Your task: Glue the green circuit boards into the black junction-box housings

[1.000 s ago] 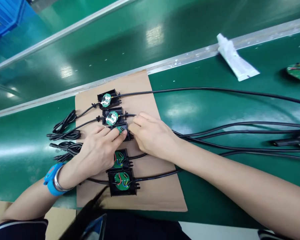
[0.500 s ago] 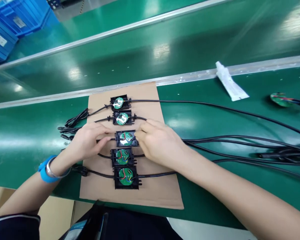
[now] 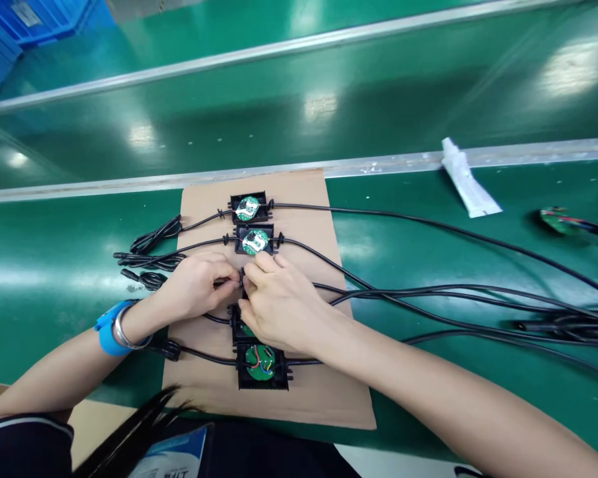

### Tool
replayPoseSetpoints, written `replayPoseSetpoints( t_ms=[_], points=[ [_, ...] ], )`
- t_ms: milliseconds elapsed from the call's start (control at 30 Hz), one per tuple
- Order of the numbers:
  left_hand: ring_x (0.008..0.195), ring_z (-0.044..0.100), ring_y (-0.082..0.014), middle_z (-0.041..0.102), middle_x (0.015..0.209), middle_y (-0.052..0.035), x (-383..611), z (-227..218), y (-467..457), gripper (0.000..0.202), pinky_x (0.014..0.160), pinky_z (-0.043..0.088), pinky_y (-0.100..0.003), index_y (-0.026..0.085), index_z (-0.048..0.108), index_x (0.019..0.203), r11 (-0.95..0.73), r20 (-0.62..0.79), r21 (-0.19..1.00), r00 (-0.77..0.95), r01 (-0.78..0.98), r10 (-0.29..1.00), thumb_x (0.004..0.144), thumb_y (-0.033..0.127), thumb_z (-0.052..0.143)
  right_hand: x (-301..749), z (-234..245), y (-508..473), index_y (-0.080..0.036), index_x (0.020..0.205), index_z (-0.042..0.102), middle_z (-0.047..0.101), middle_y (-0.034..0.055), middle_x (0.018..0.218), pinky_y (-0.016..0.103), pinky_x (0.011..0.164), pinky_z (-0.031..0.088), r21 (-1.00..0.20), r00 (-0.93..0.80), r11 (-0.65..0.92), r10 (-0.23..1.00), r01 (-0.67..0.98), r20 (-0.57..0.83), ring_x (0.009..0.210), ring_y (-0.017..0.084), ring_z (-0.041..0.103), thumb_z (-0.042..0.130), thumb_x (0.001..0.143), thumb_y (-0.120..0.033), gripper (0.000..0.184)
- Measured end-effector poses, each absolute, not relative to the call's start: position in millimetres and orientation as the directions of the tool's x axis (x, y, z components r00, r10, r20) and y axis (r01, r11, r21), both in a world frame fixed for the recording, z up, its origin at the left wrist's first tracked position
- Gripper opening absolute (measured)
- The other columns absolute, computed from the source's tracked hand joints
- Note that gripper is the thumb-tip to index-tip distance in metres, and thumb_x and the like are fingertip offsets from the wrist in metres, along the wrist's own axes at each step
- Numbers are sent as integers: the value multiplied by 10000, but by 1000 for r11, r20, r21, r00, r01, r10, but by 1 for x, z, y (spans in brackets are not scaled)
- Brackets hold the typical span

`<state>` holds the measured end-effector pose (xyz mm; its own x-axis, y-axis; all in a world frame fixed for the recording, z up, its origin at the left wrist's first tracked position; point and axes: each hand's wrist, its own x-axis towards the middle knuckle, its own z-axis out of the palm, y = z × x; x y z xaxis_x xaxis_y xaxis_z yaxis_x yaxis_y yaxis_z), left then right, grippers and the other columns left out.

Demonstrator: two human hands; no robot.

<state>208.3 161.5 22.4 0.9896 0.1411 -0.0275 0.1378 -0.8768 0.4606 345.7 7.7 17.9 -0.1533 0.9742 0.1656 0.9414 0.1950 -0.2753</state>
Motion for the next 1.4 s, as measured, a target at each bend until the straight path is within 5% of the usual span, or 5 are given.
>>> replayPoseSetpoints(
  t_ms=[267,400,567,1000,1400],
  points=[
    [898,630,-227,665,941,-81,229,19,207,170,801,503,-357,142,634,941,-941,93,223,956,254,280,809,211,716,415,-17,13,-152,1062,659,707,121,982,475,866,498,-456,249,-82,914,886,321,956,274,624,561,886,-242,221],
    [698,595,-158,670,789,-22,227,23,210,49,640,430,-272,165,619,897,-891,-18,344,950,297,310,896,214,622,421,-24,12,-145,1064,581,710,104,943,368,739,559,-552,292,-95,914,828,281,836,213,677,506,906,-203,184],
    [626,554,-134,640,690,9,219,48,203,182,598,384,-254,172,651,864,-843,-11,430,936,323,353,968,255,527,408,14,-1,-135,1171,568,724,114,1052,318,750,563,-474,139,10,950,881,278,883,197,703,415,947,-140,271],
    [768,694,-227,736,875,-90,241,38,196,213,638,493,-316,130,647,947,-943,-51,152,956,295,290,977,307,532,413,34,45,-142,1017,712,749,96,939,299,756,487,-404,-1,7,1000,915,15,841,200,675,428,857,-138,326],
    [887,704,-259,726,1009,-112,242,30,196,182,699,530,-349,129,631,1048,-913,-137,233,941,335,310,965,263,540,410,35,54,-188,1065,733,734,74,815,295,651,415,-393,-21,-57,981,918,-191,715,199,647,454,839,-213,360]
  ],
)
